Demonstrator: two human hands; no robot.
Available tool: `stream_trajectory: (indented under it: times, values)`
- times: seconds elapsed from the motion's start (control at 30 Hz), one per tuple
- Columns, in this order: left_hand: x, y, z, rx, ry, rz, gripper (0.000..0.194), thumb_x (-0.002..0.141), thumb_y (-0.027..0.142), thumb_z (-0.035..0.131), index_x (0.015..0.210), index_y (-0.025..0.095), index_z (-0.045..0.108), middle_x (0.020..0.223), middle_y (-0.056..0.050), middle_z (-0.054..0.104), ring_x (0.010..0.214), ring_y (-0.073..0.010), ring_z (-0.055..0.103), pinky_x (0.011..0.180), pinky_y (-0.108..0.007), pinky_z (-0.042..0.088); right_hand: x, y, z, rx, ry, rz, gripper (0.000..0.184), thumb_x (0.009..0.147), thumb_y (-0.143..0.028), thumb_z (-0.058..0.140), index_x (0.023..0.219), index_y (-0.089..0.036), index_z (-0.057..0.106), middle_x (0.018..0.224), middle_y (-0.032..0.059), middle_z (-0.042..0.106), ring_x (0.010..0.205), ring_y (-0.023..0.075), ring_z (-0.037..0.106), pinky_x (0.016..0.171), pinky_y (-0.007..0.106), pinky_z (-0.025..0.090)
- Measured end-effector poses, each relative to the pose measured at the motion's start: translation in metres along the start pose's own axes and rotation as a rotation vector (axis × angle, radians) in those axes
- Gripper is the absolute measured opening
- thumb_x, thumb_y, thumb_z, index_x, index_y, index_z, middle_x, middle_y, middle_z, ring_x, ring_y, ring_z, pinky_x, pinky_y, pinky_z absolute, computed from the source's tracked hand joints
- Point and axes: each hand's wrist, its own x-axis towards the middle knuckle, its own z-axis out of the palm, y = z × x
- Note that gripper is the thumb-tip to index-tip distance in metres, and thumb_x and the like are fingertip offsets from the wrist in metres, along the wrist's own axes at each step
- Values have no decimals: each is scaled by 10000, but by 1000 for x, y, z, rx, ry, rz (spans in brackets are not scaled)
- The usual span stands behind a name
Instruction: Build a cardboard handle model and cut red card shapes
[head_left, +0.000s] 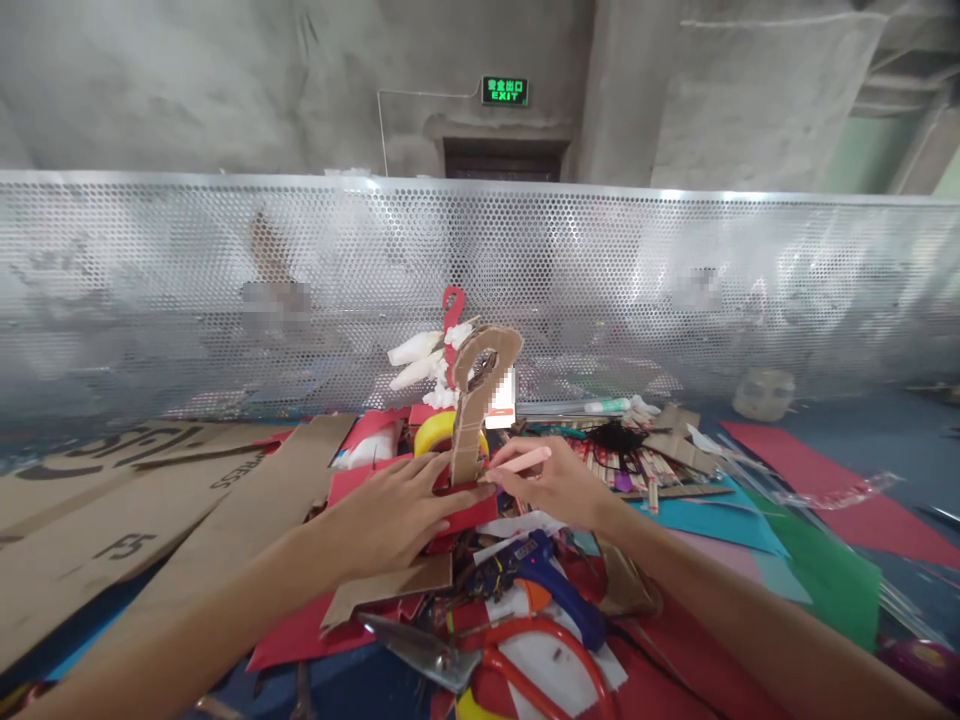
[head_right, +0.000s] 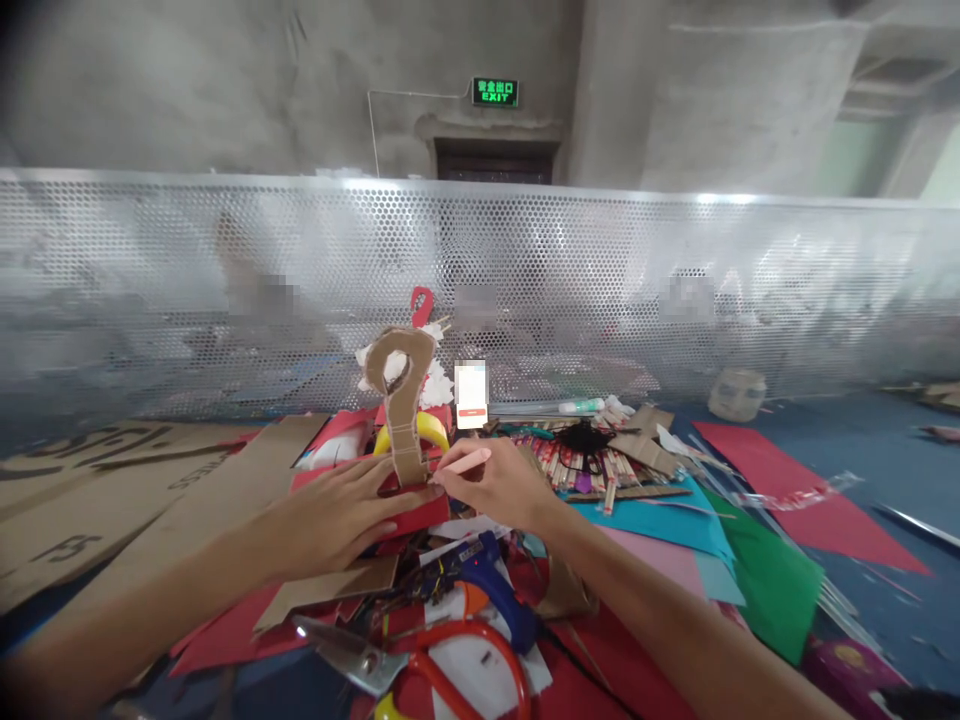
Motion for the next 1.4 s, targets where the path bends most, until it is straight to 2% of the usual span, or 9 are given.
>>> stream_trajectory:
  times: [0.2, 0.37, 0.47, 0.7, 0.87, 1.07, 1.4]
  values:
    - [0, 0, -1, -1, -6, 2, 605, 932, 188, 523, 1500, 349, 390, 1489, -114, 447, 1295, -349, 489, 993, -523, 477, 1, -4, -2, -45, 7, -17, 146, 875, -336, 642, 872, -226, 738, 687, 2, 707, 573, 148, 621, 520, 240, 426]
    - [0, -1, 0, -19, 34, 16, 590, 928, 188, 516, 1487, 344, 415, 1488, -108, 445, 1280, -340, 502, 988, -508, 485, 1, -6, -4, -62, 6, -10, 156, 878, -329, 633, 848, -208, 726, 692, 11, 708, 588, 144, 618, 518, 226, 411]
    - [0, -1, 0, -15, 12, 5, 574, 922, 178, 514, 1469, 334, 440, 1477, -116, 452, 1281, -344, 503, 983, -517, 491, 1, -7, -3, -65, -6, -9, 157, 880, -334, 629, 871, -215, 731, 701, 11, 708, 590, 144, 616, 515, 226, 401]
    - [0, -1, 0, -26, -13, 0, 663, 912, 153, 514, 1521, 361, 354, 1517, -111, 413, 1311, -356, 481, 992, -558, 487, 2, -8, -5, -107, 14, 24, 129, 870, -299, 624, 800, -208, 683, 675, -1, 687, 549, 128, 583, 503, 231, 371]
    - [-1, -2, 1, -37, -25, -12, 672, 917, 162, 513, 1529, 377, 338, 1500, -108, 429, 1300, -357, 492, 986, -560, 494, 2, -8, -5, -75, -49, 50, 159, 902, -347, 598, 877, -222, 693, 604, -22, 656, 506, 124, 582, 502, 240, 363]
    - [-1, -1, 0, -23, -27, -15, 699, 912, 162, 529, 1538, 391, 319, 1528, -102, 403, 1317, -362, 478, 988, -551, 499, 3, -9, -7, -125, 54, 4, 122, 844, -234, 607, 740, -196, 658, 689, -24, 662, 567, 103, 527, 515, 229, 364]
    - [0, -2, 0, -59, -13, -21, 693, 919, 175, 533, 1537, 402, 319, 1553, -84, 385, 1343, -354, 465, 1022, -553, 477, 4, -9, -8, -119, 60, 6, 113, 836, -205, 598, 737, -190, 651, 685, -30, 650, 565, 95, 516, 520, 219, 363]
